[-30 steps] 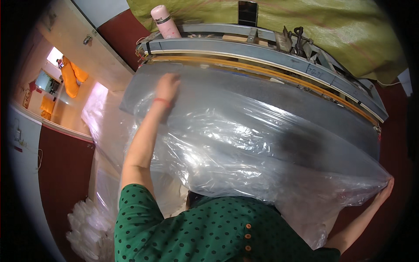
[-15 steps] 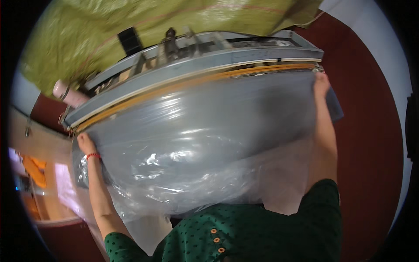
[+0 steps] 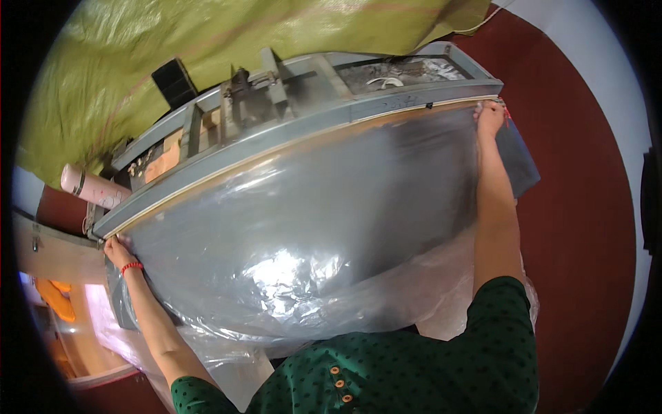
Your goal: The recorder is using a heat sealer to seal large plastic sheets or bags.
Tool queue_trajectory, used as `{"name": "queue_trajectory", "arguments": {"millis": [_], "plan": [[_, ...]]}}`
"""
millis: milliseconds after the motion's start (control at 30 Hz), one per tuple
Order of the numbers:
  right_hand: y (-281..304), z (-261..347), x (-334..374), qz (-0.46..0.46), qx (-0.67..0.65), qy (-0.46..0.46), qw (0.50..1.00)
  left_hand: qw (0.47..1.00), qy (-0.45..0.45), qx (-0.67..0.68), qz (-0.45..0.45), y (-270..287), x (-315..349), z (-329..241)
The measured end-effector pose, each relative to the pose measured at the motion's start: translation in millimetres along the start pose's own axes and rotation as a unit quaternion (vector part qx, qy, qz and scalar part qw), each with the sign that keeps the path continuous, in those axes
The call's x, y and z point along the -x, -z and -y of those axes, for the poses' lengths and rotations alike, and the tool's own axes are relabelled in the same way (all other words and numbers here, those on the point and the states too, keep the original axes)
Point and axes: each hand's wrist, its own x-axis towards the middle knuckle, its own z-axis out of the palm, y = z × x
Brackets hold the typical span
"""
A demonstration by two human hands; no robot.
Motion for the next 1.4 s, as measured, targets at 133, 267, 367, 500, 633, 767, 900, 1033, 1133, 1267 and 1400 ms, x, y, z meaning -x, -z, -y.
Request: {"name": "queue_trajectory", "arguments": {"millis": [133,267,367,500,633,767,900,1033,1133,1267,1400], "plan": [[5,14,0,0.015,-0.013,0.000,1.000,0.992,0.047,0.115,-0.018,13,-14,11],[16,32,12,0.094,0.011,-0.024,0.995,0.993,0.080,0.089,0.018,16,-6,-2],[29,61,32,0.155,0.125,0.067,0.978,0.975,-0.025,-0.101,0.199,34,14,-57],[84,84,29,0.080,0.150,0.155,0.973,0.940,-0.121,-0.135,0.290,52,59,-117],[133,104,21,-0.162,0.419,0.261,0.854,0.939,-0.075,-0.057,0.332,44,133,-185],[17,205,162,0.055,0.154,0.367,0.916,0.922,-0.107,0.019,0.372,62,172,-234],[-86,297,380,0.484,-0.019,0.354,0.800,0.916,-0.148,0.020,0.373,102,185,-244],[-150,305,503,0.590,-0.170,0.463,0.640,0.887,-0.215,-0.054,0.405,120,193,-271],[-166,294,536,0.819,-0.163,0.208,0.509,0.888,-0.141,-0.146,0.413,140,201,-287],[-131,251,471,0.762,-0.057,0.170,0.622,0.786,-0.028,-0.206,0.582,189,199,-213],[-74,148,307,0.531,0.089,0.133,0.832,0.770,0.077,-0.128,0.620,184,276,-166]]}}
